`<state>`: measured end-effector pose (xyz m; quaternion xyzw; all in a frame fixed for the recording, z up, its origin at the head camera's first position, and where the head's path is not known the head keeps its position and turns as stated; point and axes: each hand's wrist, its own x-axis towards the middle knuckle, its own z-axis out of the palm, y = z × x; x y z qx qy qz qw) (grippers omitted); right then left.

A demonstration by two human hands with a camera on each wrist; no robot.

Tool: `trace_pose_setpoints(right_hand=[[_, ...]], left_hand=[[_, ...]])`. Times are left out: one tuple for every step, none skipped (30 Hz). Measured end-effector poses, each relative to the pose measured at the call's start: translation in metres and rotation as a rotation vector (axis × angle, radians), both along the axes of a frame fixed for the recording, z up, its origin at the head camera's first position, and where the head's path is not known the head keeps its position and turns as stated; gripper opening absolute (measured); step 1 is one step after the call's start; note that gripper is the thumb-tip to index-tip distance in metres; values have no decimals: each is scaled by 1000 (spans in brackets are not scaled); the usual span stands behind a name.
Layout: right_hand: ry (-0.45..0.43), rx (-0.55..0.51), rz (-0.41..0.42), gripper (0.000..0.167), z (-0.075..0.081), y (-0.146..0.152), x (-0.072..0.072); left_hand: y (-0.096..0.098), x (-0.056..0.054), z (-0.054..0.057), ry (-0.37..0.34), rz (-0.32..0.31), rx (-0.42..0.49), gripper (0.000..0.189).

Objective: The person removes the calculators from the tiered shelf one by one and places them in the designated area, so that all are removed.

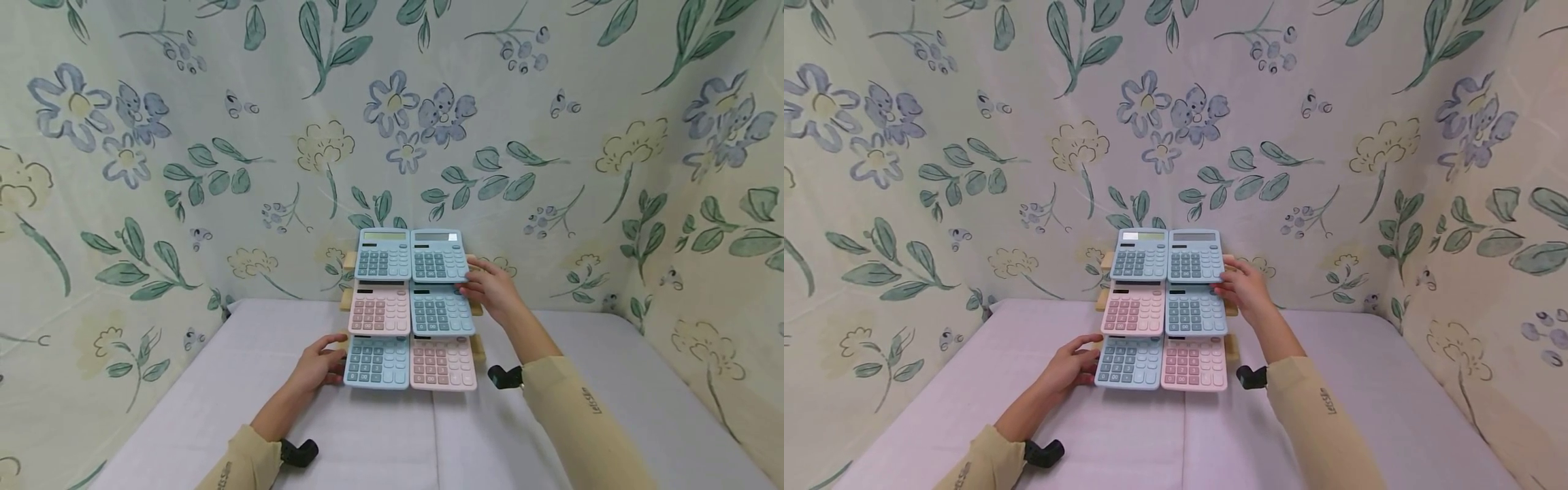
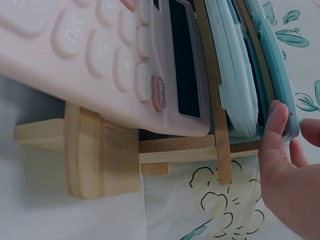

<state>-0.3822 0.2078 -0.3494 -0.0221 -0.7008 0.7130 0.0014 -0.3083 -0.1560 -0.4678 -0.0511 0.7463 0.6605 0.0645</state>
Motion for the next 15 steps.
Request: trace_pose_setpoints(right_hand=[[-2, -5, -2, 54, 0, 0, 0], [-4, -7, -3, 54, 0, 0, 0], [-3, -10, -3, 55, 0, -1, -1], [-1, -10, 1, 56, 1, -1, -1], [1, -11, 3, 56, 1, -1, -1], [5, -11, 7, 56, 1, -1, -1], [9, -12, 11, 57, 1, -1, -1], [16, -11, 19, 58, 0, -1, -1], [23, -9, 28, 58, 0, -1, -2], [30, -6, 38, 59, -1, -1, -2], [38, -3, 46, 59, -1, -1, -2], [46, 2, 56, 59, -2, 0, -2], [53, 8, 65, 60, -2, 0, -3], [60, 14, 73, 60, -2, 0, -3], [61, 16, 74, 60, -3, 1, -3]], left_hand=[[0, 0, 0, 0, 0, 2, 41], [0, 0, 0, 0, 1, 0, 41], [0, 0, 0, -1, 2, 0, 41], [0, 0, 0, -2, 4, -1, 41], [0, 0, 0, -3, 4, -2, 41], [0, 0, 1, -3, 4, -2, 41], [0, 0, 1, -4, 4, -4, 41], [0, 0, 1, -4, 4, -5, 42], [0, 0, 1, -4, 3, -5, 42], [0, 0, 1, -4, 1, -8, 42], [0, 0, 1, -2, 0, -8, 42], [0, 0, 1, 0, 0, -8, 42], [-1, 0, 1, 1, -1, -8, 42], [-1, 0, 1, 3, -1, -6, 42], [-1, 0, 1, 4, -2, -6, 42]])
